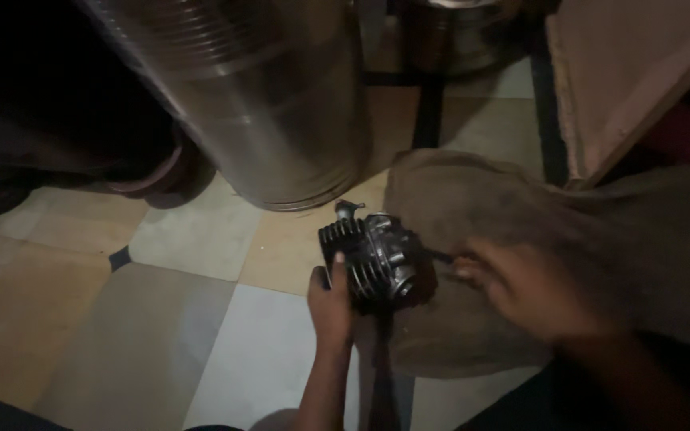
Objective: The person is cleaning a small engine part using a knife and a cloth. They scrape and wipe various surfaces of the engine part, turning it over to access different sides.
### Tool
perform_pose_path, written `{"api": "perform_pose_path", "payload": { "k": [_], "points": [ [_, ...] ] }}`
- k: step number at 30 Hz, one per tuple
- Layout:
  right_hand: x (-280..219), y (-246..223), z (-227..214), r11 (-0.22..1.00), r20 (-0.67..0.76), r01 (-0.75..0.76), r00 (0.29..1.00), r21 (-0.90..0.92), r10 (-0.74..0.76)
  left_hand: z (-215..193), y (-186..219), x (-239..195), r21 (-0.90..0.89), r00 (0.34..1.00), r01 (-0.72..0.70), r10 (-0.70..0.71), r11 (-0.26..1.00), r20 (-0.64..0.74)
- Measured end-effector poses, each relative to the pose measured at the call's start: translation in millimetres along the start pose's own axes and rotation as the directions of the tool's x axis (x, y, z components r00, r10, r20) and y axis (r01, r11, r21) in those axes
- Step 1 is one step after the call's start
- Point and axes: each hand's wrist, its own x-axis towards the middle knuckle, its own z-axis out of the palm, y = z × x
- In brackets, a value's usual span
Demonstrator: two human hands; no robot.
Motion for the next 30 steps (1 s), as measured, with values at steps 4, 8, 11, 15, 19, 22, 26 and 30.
{"api": "perform_pose_path", "payload": {
  "k": [4, 8, 11, 15, 19, 22, 26, 30],
  "points": [
    [-0.8, 9.1, 6.9, 0.994, -0.111, 0.051, 0.992, -0.093, -0.061, 5.4, -8.9, 1.4, -0.344, 0.979, 0.180, -0.136, 0.922, 0.149],
    [4.8, 1.5, 4.7, 0.929, -0.110, 0.156, 0.973, -0.335, -0.202, 8.6, -12.5, 3.0, -0.380, 0.983, 0.163, -0.116, 0.910, 0.144],
    [9.5, -12.5, 1.9, 0.892, -0.049, 0.034, 0.997, -0.450, -0.063, 10.1, -8.6, -0.9, -0.257, 0.991, 0.034, 0.001, 0.966, 0.133],
    [7.3, -28.8, -5.9, 0.893, -0.090, -0.021, 0.996, -0.450, -0.021, 16.7, 6.1, -13.3, -0.061, 0.976, -0.173, 0.179, 0.983, 0.123],
    [1.8, -53.0, -20.6, 0.693, 0.035, -0.333, 0.888, -0.640, 0.459, 21.2, 28.1, -32.5, 0.099, 0.918, -0.368, 0.344, 0.924, 0.198],
    [-8.5, -70.5, -30.8, 0.662, 0.088, -0.322, 0.857, -0.677, 0.507, 23.6, 40.4, -47.2, 0.176, 0.869, -0.455, 0.391, 0.873, 0.302],
    [-18.4, -67.3, -35.4, 0.660, 0.225, -0.283, 0.787, -0.695, 0.575, 42.1, 47.9, -66.9, 0.292, 0.773, -0.610, 0.472, 0.737, 0.424],
    [-18.8, -33.3, -33.3, 0.638, 0.288, -0.249, 0.734, -0.729, 0.615, 61.3, 50.4, -88.6, 0.285, 0.596, -0.794, 0.593, 0.538, 0.541]
  ]
}}
